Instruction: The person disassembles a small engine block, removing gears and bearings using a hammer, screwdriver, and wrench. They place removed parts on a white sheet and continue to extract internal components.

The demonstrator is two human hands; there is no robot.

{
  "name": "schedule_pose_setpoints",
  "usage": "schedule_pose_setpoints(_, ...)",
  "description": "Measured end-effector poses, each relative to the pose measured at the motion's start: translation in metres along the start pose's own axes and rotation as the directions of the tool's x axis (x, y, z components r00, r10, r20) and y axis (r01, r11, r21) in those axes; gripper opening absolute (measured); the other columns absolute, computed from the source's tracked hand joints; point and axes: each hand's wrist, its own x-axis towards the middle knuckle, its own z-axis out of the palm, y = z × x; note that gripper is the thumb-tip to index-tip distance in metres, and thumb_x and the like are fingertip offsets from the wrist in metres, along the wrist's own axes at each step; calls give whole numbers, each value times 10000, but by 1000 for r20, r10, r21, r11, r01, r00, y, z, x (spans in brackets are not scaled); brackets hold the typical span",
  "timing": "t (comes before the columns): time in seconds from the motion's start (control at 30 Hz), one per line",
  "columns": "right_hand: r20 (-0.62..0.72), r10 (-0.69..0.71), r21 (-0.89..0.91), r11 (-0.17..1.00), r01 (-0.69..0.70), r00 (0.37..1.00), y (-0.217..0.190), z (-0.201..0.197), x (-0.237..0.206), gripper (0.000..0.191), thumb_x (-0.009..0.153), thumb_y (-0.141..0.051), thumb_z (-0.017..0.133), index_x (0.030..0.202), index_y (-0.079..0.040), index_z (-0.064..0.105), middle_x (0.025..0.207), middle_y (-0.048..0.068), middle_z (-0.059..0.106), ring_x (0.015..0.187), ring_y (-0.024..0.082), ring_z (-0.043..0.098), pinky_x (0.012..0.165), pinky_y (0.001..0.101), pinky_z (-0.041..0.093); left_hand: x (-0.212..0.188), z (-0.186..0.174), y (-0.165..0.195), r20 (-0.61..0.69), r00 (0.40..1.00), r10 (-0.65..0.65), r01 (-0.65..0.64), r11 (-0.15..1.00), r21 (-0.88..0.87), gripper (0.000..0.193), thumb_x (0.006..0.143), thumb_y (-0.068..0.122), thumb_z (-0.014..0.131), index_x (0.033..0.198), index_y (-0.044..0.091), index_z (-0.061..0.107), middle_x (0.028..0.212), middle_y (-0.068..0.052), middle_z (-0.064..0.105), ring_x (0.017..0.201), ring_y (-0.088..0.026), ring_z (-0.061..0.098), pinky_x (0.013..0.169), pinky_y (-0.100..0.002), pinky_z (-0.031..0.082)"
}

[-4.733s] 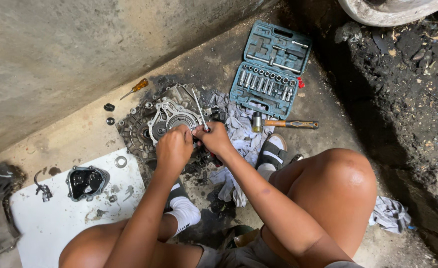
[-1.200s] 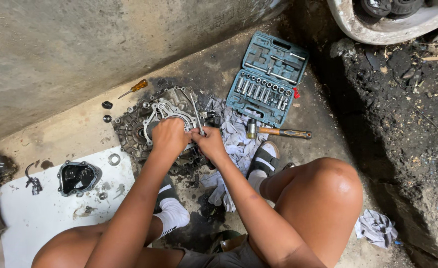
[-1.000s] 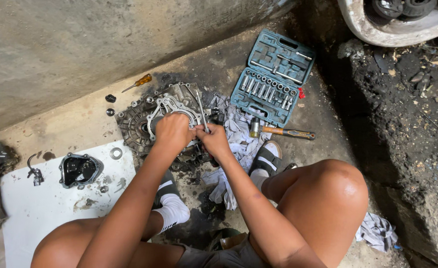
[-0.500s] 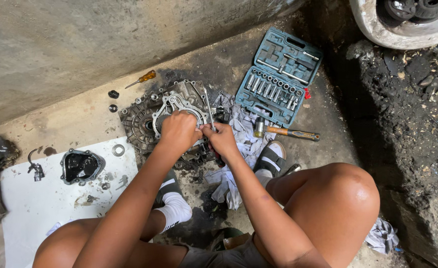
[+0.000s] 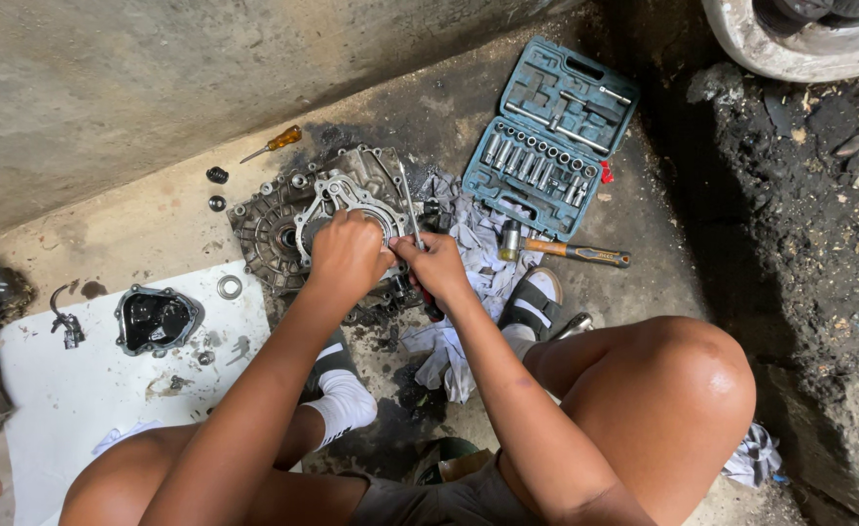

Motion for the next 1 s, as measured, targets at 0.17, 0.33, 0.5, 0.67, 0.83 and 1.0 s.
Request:
schedule_pose_setpoints(0.17,0,-10,-11,1000,10,1000,-2,0,-1,243,933,-278,723,838,-57,761,544,13,587,366,79,438,341,272,306,-6,-10,-8,-73,981,178,-181,983,-37,314,725,264,795,862,-7,717,939,-167,686,986,-346,655,795,-459,563)
schedule_pose_setpoints(0.33,40,-34,47,998,32,999,0,1,0,220,937,-255,705,878,-54,772,688,-6,709,421,54,484,353,264,345,-7,-18,-20,-59,949,308,-312,948,-62,172,800,163,683,875,9,691,924,-155,663,976,-339,642,819,-471,553)
schedule_pose_setpoints(0.5,24,-36,39,999,35,999,1,1,1,194,924,-244,705,911,-65,779,714,-6,726,430,53,489,354,262,351,3,-20,-26,34,947,320,-316,944,-93,186,799,186,697,864,12,690,913,-150,662,991,-335,641,840,-463,556)
schedule_pose_setpoints(0.67,23,-36,26,999,36,999,4,1,3,210,930,-250,715,890,-52,774,689,-3,707,426,56,485,356,265,349,5,-19,-19,45,963,267,-266,964,-14,339,718,275,784,867,-20,707,934,-165,680,980,-341,655,806,-452,567)
schedule_pose_setpoints(0.83,25,-38,43,998,37,999,6,1,5,209,924,-250,724,880,-50,770,665,-2,702,429,56,504,360,265,354,4,-17,-6,25,996,89,-87,994,-71,387,692,316,857,830,-28,747,939,-211,697,970,-367,667,793,-456,572)
schedule_pose_setpoints(1.0,24,-4,-9,1000,4,1000,3,-2,4,234,933,-275,725,875,-54,774,562,12,607,395,72,466,358,265,330,6,-14,6,77,994,-75,80,995,-52,372,673,305,888,801,-19,757,969,-219,709,988,-382,670,803,-462,571)
